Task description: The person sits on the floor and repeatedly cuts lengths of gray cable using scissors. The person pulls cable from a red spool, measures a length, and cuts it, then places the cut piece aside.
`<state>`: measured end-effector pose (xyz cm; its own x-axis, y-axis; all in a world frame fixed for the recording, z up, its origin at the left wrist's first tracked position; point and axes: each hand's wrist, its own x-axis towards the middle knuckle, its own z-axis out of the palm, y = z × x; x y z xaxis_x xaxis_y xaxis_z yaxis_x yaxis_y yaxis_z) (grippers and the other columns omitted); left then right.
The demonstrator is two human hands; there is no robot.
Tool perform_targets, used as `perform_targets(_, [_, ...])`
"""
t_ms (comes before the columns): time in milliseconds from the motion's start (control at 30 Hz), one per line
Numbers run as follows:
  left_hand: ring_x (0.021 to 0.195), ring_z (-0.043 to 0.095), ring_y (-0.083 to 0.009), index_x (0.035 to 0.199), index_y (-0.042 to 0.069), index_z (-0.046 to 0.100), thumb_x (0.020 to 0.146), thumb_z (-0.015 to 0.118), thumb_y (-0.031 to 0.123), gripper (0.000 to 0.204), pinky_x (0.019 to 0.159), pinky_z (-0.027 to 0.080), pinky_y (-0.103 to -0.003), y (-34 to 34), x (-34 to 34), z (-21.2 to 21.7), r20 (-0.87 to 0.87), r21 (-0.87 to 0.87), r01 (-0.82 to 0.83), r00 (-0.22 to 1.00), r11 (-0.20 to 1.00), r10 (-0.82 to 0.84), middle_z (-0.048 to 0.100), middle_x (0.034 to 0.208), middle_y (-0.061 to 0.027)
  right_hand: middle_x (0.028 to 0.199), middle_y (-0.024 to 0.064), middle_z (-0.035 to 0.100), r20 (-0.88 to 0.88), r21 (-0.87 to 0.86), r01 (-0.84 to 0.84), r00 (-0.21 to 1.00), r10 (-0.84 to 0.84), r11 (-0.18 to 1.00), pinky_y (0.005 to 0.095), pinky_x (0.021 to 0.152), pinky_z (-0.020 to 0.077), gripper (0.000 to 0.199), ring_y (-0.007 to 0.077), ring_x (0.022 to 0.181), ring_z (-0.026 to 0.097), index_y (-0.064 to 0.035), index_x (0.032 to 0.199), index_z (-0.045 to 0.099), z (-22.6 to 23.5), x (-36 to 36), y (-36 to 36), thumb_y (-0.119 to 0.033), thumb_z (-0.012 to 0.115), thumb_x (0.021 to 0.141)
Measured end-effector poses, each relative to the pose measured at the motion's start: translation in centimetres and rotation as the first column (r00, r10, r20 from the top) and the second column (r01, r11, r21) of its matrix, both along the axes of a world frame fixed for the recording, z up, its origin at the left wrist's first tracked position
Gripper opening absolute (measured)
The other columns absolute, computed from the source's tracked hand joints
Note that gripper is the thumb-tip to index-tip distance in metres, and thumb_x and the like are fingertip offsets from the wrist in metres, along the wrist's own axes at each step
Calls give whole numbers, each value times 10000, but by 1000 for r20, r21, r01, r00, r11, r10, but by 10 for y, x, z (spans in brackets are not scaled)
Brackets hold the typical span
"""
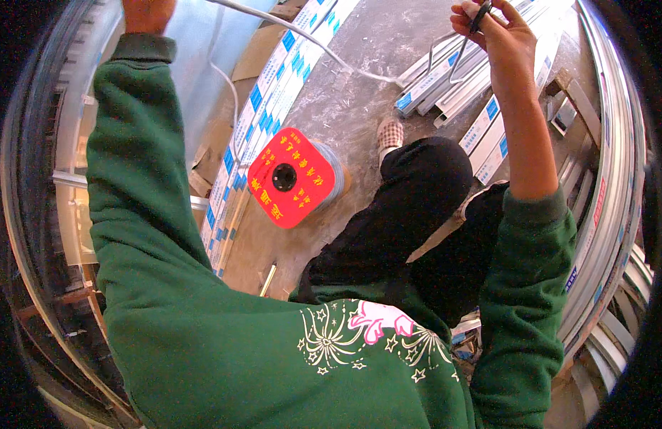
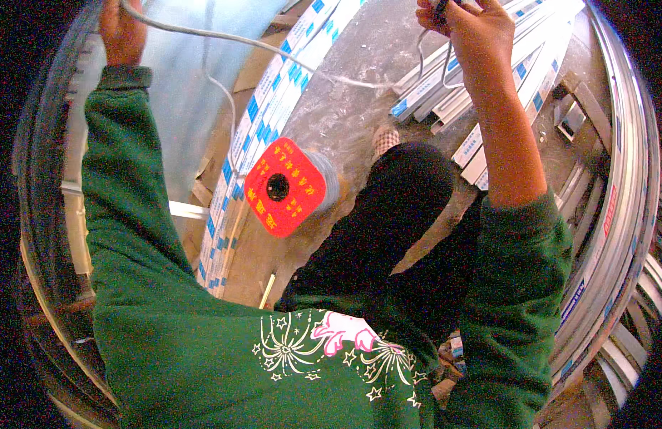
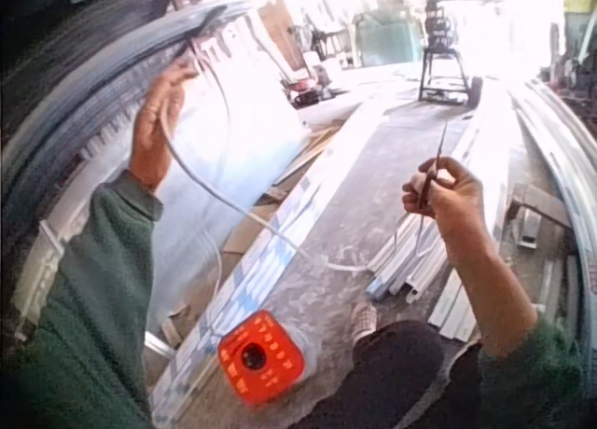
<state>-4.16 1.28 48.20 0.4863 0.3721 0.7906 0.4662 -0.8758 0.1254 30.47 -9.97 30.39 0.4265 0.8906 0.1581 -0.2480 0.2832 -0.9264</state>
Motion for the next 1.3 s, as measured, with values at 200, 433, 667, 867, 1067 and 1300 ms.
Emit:
perform_targets(200, [1361, 381, -196, 1400, 17, 441, 977, 525, 258, 494, 1167, 209, -324, 18, 19, -62, -96, -602, 92, 978, 793, -186, 477, 1393, -130, 814, 128, 677, -20, 28, -45, 999, 46, 999, 320, 616, 598, 95, 179, 671, 676, -47, 992, 607, -11, 14, 3, -43, 624, 899])
perform_targets(433, [1123, 613, -208, 1240, 22, 613, 1026, 440, 356, 433, 1011, 441, -343, 21, 109, -162, -32, -777, 249, 901, 578, -432, 672, 1167, -98, 907, 130, 716, 118, 75, -281, 955, 271, 957, 295, 732, 602, 279, 172, 802, 715, -12, 1098, 629, -20, 12, 13, -177, 713, 890])
perform_targets(667, [1079, 636, -249, 1209, -14, 600, 1027, 306, 522, 638, 982, 471, -371, 29, 195, -216, 806, -552, 713, 589, -432, -57, 673, 1160, -142, 816, 71, 682, 130, -78, -542, 827, 547, 837, 257, 638, 556, 262, 119, 686, 660, -30, 1057, 622, -14, 5, 4, -167, 724, 858])
perform_targets(867, [733, 631, -177, 1005, -56, 596, 953, 575, 106, 171, 747, 564, -320, 152, 130, -170, 853, -477, 862, 501, -170, 146, 648, 838, -91, 748, 96, 668, 198, -335, -534, 766, 612, 776, 279, 561, 546, 197, 146, 602, 647, 9, 1006, 618, -27, 32, -7, -103, 683, 858])
perform_targets(1067, [533, 387, -80, 983, -8, 548, 1011, 496, 185, 202, 470, 345, -231, 177, 62, -137, 708, -686, 690, 562, 229, 428, 447, 676, 9, 655, 73, 614, 278, -534, -387, 760, 588, 752, 276, 468, 471, 136, 143, 539, 606, 14, 951, 589, -54, 60, -12, -23, 634, 827])
perform_targets(1300, [485, 323, -77, 966, 38, 519, 1049, 422, 319, 308, 422, 271, -237, 165, 31, -127, 687, -725, 532, 606, 439, 401, 401, 652, 28, 622, 84, 600, 251, -639, -361, 737, 628, 679, 296, 434, 469, 49, 165, 498, 599, 38, 821, 590, -82, 66, -30, 5, 612, 793])
